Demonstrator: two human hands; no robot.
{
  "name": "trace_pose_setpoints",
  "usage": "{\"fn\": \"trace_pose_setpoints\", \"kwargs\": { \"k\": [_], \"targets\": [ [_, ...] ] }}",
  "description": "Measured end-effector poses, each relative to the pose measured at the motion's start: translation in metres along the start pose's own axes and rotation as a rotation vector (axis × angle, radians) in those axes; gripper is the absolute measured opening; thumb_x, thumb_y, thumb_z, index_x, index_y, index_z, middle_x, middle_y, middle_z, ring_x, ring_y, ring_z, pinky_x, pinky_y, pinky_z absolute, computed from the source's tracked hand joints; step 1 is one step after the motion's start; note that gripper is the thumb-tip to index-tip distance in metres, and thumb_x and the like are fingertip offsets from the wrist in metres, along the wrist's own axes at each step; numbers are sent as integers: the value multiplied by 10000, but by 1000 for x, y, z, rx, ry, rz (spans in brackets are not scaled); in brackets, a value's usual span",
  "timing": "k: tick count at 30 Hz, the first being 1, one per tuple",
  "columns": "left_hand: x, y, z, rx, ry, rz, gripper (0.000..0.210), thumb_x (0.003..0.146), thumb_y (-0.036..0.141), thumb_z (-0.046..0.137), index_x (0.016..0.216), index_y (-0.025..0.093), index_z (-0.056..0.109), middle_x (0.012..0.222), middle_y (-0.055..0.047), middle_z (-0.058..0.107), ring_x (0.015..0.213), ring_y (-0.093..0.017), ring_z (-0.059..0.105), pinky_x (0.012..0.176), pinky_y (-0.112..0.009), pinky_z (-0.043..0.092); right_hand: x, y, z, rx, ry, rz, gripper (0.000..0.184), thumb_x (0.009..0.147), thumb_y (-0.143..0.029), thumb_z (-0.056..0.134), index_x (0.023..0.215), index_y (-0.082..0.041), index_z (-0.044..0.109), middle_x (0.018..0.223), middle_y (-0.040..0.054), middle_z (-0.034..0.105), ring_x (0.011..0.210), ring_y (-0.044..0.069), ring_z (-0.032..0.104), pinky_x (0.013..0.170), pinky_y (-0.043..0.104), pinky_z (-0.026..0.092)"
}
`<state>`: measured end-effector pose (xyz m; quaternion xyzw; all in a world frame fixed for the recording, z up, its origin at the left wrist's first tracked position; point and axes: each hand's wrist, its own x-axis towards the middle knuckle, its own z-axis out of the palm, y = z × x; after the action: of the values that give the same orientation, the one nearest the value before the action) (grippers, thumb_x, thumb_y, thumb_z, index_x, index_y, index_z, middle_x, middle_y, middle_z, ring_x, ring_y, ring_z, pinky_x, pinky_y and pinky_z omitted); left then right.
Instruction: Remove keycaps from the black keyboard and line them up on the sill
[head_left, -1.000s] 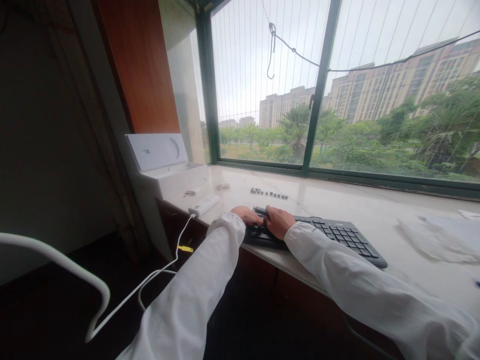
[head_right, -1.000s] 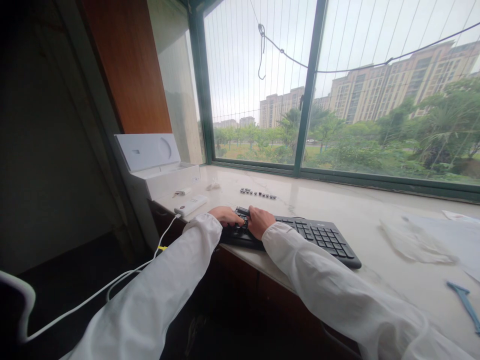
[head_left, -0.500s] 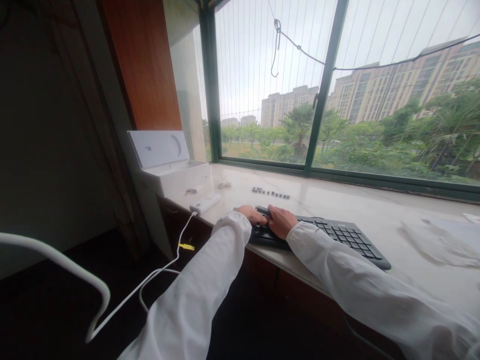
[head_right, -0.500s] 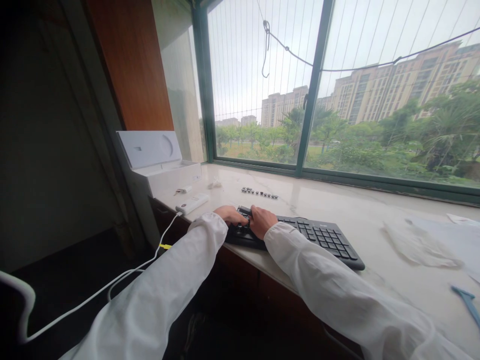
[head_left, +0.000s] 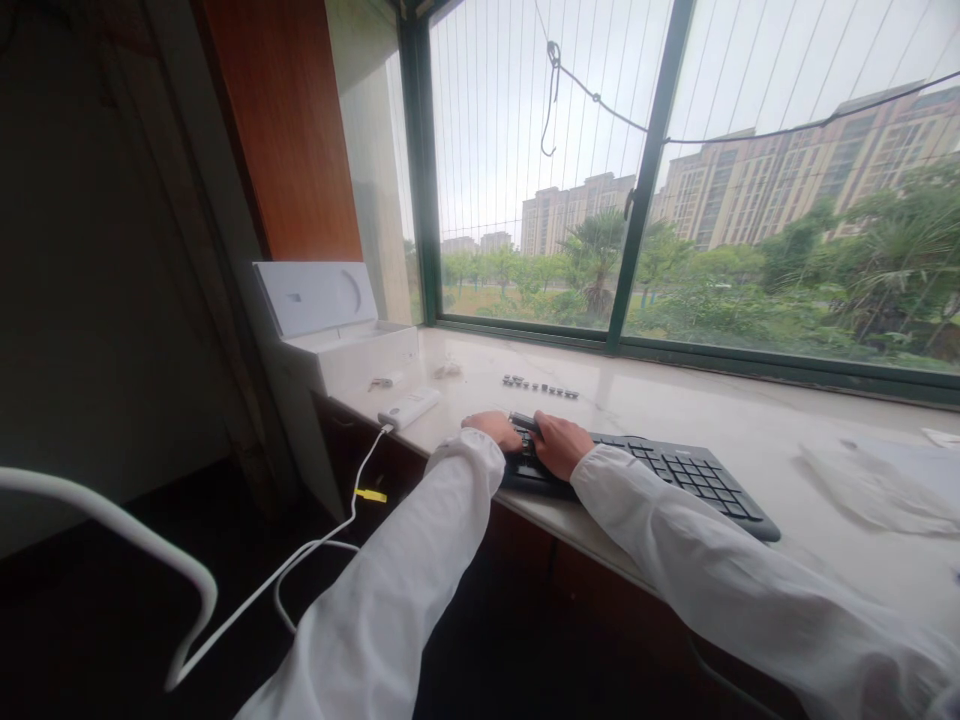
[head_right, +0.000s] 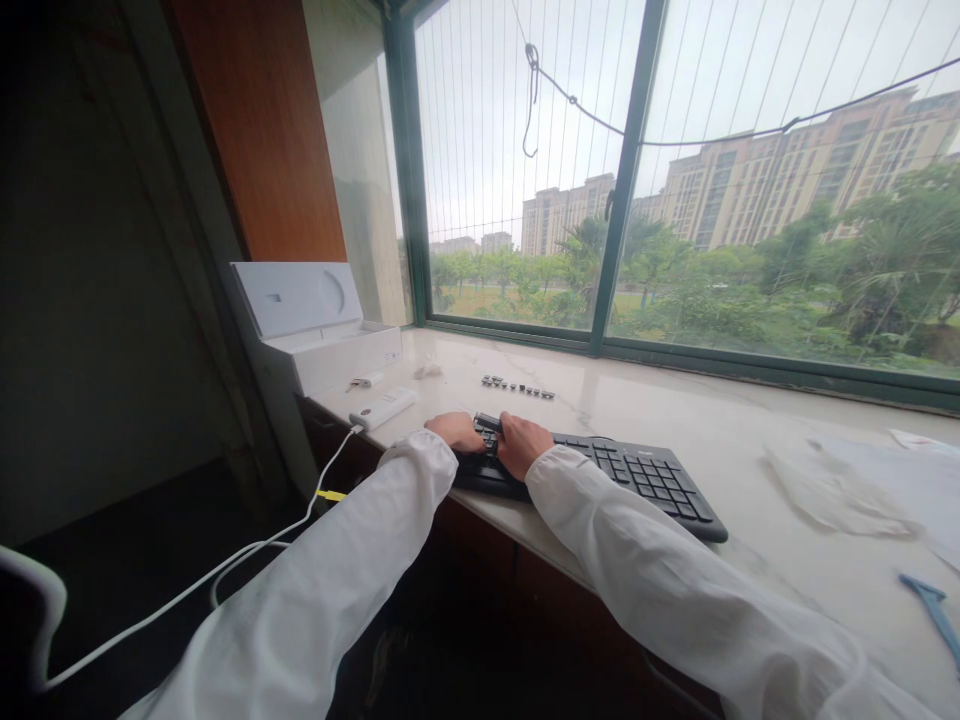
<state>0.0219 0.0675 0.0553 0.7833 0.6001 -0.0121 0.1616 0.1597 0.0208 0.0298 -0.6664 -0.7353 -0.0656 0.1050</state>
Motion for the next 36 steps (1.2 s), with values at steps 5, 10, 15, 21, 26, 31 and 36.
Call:
{"fn": "trace_pose_setpoints", "kwargs": {
  "k": [5, 10, 15, 21, 26, 31, 36],
  "targets": [
    [-2, -5, -8, -10, -130, 9, 339, 909, 399, 584, 1175, 190, 574, 1202, -71, 585, 1022, -214, 598, 865, -415, 530, 0, 2, 2, -7, 5, -11, 206, 936, -329, 395, 1012, -194, 531, 1080, 109, 683, 933, 257, 651, 679, 326, 392],
    [0, -3, -17, -36, -244, 54, 347, 903, 404, 593, 1157, 168, 579, 1166, -66, 599, 998, -215, 607, 848, -416, 536, 0, 1, 1, 2, 1, 0, 200, 936, -327, 399, 1011, -195, 529, 1085, 102, 682, 937, 253, 651, 682, 322, 394],
    [-1, -2, -21, -40, -249, 25, 355, 904, 409, 589, 1169, 173, 575, 1185, -67, 591, 1014, -222, 601, 859, -423, 532, 0, 1, 1, 10, 3, -3, 196, 938, -326, 398, 1010, -195, 524, 1086, 98, 683, 938, 256, 654, 675, 321, 396],
    [-5, 0, -15, -43, -188, -11, 344, 902, 411, 592, 1145, 168, 585, 1153, -62, 603, 987, -213, 609, 838, -407, 538, -1, 0, 0, 16, -8, 1, 205, 939, -325, 400, 1023, -191, 531, 1092, 104, 680, 951, 264, 651, 688, 328, 405],
    [-1, 1, -7, -28, -116, -44, 336, 896, 427, 598, 1106, 165, 600, 1117, -60, 618, 966, -201, 615, 832, -400, 536, -2, -1, -3, 27, -20, 6, 210, 943, -328, 398, 1036, -192, 528, 1096, 110, 676, 952, 259, 647, 698, 326, 402],
    [3, 1, -3, -16, -85, -48, 336, 891, 443, 601, 1075, 163, 613, 1092, -57, 631, 952, -196, 621, 831, -397, 533, -3, -3, -6, 28, -22, 3, 201, 943, -323, 395, 1017, -191, 527, 1091, 107, 678, 939, 254, 650, 684, 318, 392],
    [3, 4, -3, -16, -62, -36, 343, 882, 466, 606, 1044, 165, 625, 1064, -51, 644, 938, -193, 627, 830, -392, 532, -3, -1, -5, 29, -27, 10, 193, 943, -309, 396, 1024, -192, 526, 1096, 104, 677, 954, 253, 647, 687, 314, 391]
  ]
}}
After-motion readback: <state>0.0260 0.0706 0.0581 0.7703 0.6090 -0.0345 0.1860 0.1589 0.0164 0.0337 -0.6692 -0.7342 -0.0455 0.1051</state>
